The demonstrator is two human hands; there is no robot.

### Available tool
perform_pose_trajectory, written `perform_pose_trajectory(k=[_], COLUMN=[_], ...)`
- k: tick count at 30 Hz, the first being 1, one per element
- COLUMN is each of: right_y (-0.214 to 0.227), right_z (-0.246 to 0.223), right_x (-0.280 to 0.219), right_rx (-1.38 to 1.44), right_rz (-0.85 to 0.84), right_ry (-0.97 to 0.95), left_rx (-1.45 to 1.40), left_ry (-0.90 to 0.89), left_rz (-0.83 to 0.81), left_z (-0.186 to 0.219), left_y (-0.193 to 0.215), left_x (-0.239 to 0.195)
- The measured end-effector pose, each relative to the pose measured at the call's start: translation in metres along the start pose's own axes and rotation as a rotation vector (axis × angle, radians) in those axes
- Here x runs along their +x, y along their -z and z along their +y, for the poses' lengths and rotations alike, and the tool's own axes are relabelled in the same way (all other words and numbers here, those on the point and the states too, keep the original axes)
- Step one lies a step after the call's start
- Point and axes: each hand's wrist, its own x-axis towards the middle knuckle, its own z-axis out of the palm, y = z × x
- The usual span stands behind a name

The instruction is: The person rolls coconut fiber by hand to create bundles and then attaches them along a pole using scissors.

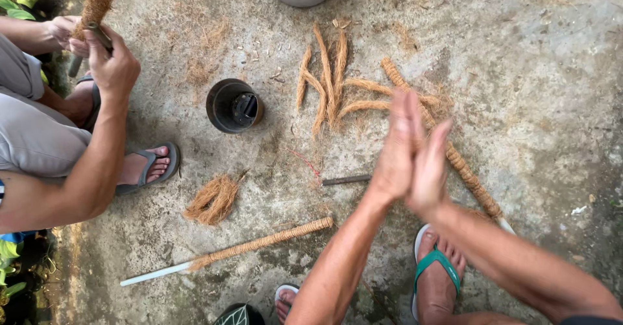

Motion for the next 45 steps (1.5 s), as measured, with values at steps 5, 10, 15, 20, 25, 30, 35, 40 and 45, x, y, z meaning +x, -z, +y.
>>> perform_pose_trajectory(k=[5, 10, 15, 20, 25, 30, 35, 40, 45], right_y=[-0.022, 0.021, 0.037, 0.033, 0.041, 0.038, 0.033, -0.019, -0.014], right_z=[0.007, 0.004, 0.018, 0.032, 0.055, 0.071, 0.047, 0.05, 0.027], right_x=[-0.024, 0.064, 0.085, 0.067, 0.045, 0.038, 0.032, -0.014, 0.015], right_rx=[0.049, -0.04, 0.032, 0.016, 0.095, 0.096, -0.33, -0.082, 0.08], right_rz=[-0.139, 0.112, 0.215, 0.186, 0.073, 0.042, 0.011, -0.316, -0.191], right_ry=[-0.03, 0.013, 0.125, 0.087, 0.043, 0.045, 0.062, 0.09, -0.14], left_rx=[-0.077, 0.044, 0.013, -0.094, -0.266, -0.235, -0.158, -0.083, 0.227], left_ry=[0.067, -0.112, -0.156, 0.066, 0.075, 0.029, -0.023, -0.079, -0.202], left_rz=[0.101, 0.031, 0.149, 0.325, 0.472, 0.474, 0.473, 0.378, 0.2], left_z=[0.002, -0.012, -0.029, -0.044, -0.058, -0.054, -0.042, -0.03, -0.028], left_y=[0.02, -0.012, -0.016, -0.011, 0.008, 0.018, 0.048, 0.065, 0.023], left_x=[0.002, -0.033, -0.039, -0.031, -0.021, -0.02, -0.013, 0.002, -0.025])
